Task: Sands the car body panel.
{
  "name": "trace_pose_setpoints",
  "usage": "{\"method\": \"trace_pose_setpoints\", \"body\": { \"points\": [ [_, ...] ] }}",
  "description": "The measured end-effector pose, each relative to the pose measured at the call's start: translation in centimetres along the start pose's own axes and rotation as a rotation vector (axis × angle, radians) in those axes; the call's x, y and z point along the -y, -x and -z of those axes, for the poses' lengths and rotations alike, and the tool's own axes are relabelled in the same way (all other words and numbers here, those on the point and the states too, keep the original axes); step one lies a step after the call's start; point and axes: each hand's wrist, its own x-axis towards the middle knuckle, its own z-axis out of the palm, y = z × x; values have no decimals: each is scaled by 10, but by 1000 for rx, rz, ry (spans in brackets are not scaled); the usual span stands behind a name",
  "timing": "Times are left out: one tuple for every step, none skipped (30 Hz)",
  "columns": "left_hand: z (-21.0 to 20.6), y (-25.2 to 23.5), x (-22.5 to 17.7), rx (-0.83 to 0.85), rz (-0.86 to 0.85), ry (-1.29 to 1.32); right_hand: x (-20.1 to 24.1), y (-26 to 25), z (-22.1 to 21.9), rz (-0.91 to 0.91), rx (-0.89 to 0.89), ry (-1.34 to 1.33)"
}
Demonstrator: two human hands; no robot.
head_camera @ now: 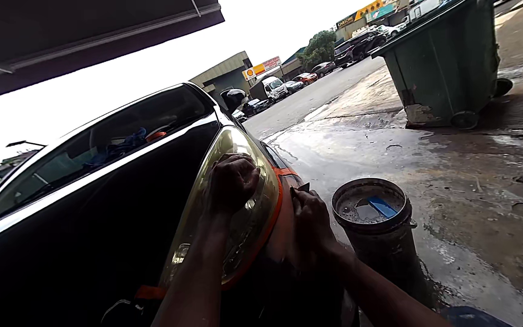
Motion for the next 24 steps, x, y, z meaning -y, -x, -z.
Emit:
{"method": "trace_pose_setpoints", "body": {
  "points": [
    [0,-2,1,-6,-1,2,1,18,-1,55,-30,16],
    [-1,-3,1,-11,-4,6,-3,32,-2,148,-91,-3],
    [-2,-2,1,-11,-8,8,-8,35,-3,202,-115,-27],
    [-3,-1,1,-11,-10,5,-12,25,-2,197,-90,-42],
    [-2,0,0,-7,-6,-2,-13,5,0,164,-42,-51],
    [-1,1,-1,-2,0,-4,-8,-15,4,103,19,-58],
    [-1,1,-1,0,6,-5,-4,-26,5,57,45,-58],
    [-1,2,-1,-2,9,-3,0,-22,3,29,37,-44],
    [-2,1,-1,-5,9,3,3,-4,1,27,12,-20],
    [-2,-1,-1,-12,4,6,0,20,-3,80,-51,-3],
    [-2,-2,0,-19,-4,5,-6,39,-9,203,-162,-18],
    [-1,-3,0,-14,-11,4,-13,44,-11,291,-214,-29],
    [1,-2,-1,-5,-24,3,-17,38,-8,309,-195,-34],
    [3,-1,-1,13,-34,1,-17,22,-1,250,-111,-38],
    [5,0,-1,37,-33,-5,-12,3,6,142,-25,-37],
    [6,1,-2,53,-26,-15,-8,-14,9,35,27,-18],
    [7,0,-4,63,-18,-21,-5,-14,7,-12,18,-6],
    [9,-1,-6,69,-14,-20,-2,6,4,4,-25,2],
    [10,-4,-8,67,-18,-18,-4,39,0,88,-94,5],
    [11,-4,-7,59,-25,-18,-10,74,-3,191,-140,-1],
    [10,-3,-6,53,-37,-22,-19,98,-5,267,-167,-9],
    [10,-1,-5,54,-49,-27,-28,101,-5,303,-173,-28],
    [11,0,-6,58,-57,-32,-34,85,-3,278,-153,-44],
    [11,0,-6,64,-61,-32,-35,55,1,188,-120,-60]
  ]
}}
